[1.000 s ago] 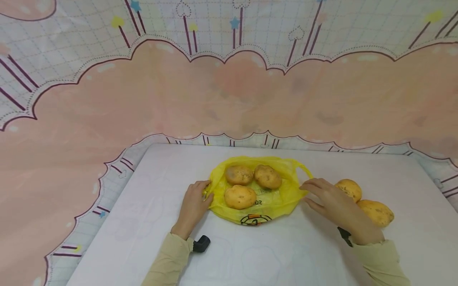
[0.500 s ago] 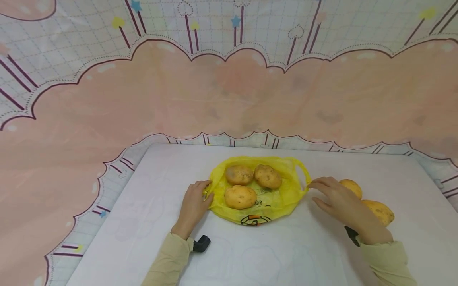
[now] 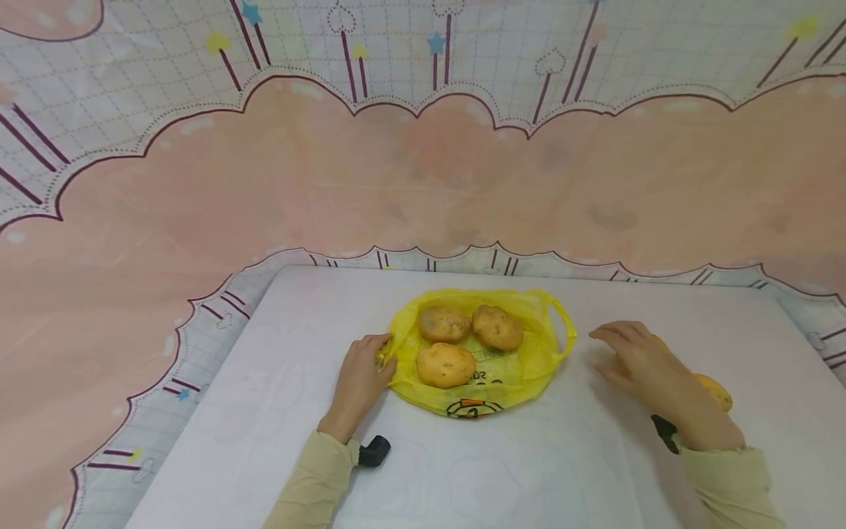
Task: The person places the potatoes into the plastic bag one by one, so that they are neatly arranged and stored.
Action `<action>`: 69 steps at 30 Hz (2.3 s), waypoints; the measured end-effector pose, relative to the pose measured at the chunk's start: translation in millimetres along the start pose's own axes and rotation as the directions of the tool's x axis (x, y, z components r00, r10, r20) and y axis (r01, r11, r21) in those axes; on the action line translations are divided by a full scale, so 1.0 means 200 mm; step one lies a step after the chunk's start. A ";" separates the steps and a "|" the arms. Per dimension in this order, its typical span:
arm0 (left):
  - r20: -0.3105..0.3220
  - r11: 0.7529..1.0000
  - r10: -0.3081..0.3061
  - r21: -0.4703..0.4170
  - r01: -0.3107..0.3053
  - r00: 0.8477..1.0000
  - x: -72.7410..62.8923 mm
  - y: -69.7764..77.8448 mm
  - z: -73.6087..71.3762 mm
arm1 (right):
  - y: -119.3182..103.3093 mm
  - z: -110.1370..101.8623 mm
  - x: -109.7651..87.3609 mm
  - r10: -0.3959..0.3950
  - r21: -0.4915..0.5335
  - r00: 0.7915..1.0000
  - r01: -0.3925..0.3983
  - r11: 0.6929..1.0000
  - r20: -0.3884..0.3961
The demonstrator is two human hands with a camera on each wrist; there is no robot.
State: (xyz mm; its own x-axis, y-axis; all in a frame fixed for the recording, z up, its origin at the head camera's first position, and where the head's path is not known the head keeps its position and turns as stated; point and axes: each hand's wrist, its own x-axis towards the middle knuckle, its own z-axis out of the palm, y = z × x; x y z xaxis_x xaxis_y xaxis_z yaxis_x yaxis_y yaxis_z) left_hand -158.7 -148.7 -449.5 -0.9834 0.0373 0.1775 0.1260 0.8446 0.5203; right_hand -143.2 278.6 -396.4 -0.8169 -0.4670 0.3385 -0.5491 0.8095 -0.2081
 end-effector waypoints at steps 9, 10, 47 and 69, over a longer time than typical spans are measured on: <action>0.003 1.000 -0.002 -0.006 0.002 1.000 0.00 0.01 -0.01 | 0.03 -0.01 -0.02 0.042 -0.019 0.998 -0.041 0.999 0.039; 0.003 1.000 -0.001 -0.006 0.001 1.000 0.00 0.01 -0.01 | 0.03 -0.01 -0.02 0.051 -0.022 0.998 -0.050 0.999 0.046; 0.005 1.000 0.002 -0.008 -0.002 1.000 0.00 0.00 -0.01 | 0.11 0.00 -0.05 0.264 -0.026 0.934 -0.265 0.964 0.242; -0.001 1.000 0.015 -0.008 -0.015 1.000 0.00 -0.01 -0.01 | 0.13 0.03 -0.08 0.212 -0.058 0.965 -0.205 0.977 0.156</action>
State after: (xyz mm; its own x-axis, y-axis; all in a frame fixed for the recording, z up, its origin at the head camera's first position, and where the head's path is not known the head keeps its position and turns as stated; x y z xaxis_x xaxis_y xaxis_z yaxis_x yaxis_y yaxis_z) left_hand -159.1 -150.9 -448.6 -0.9812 0.0493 0.1866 0.1418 0.8399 0.5239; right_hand -146.0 304.4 -412.4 -0.9319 -0.3348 0.1395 -0.3588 0.9071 -0.2198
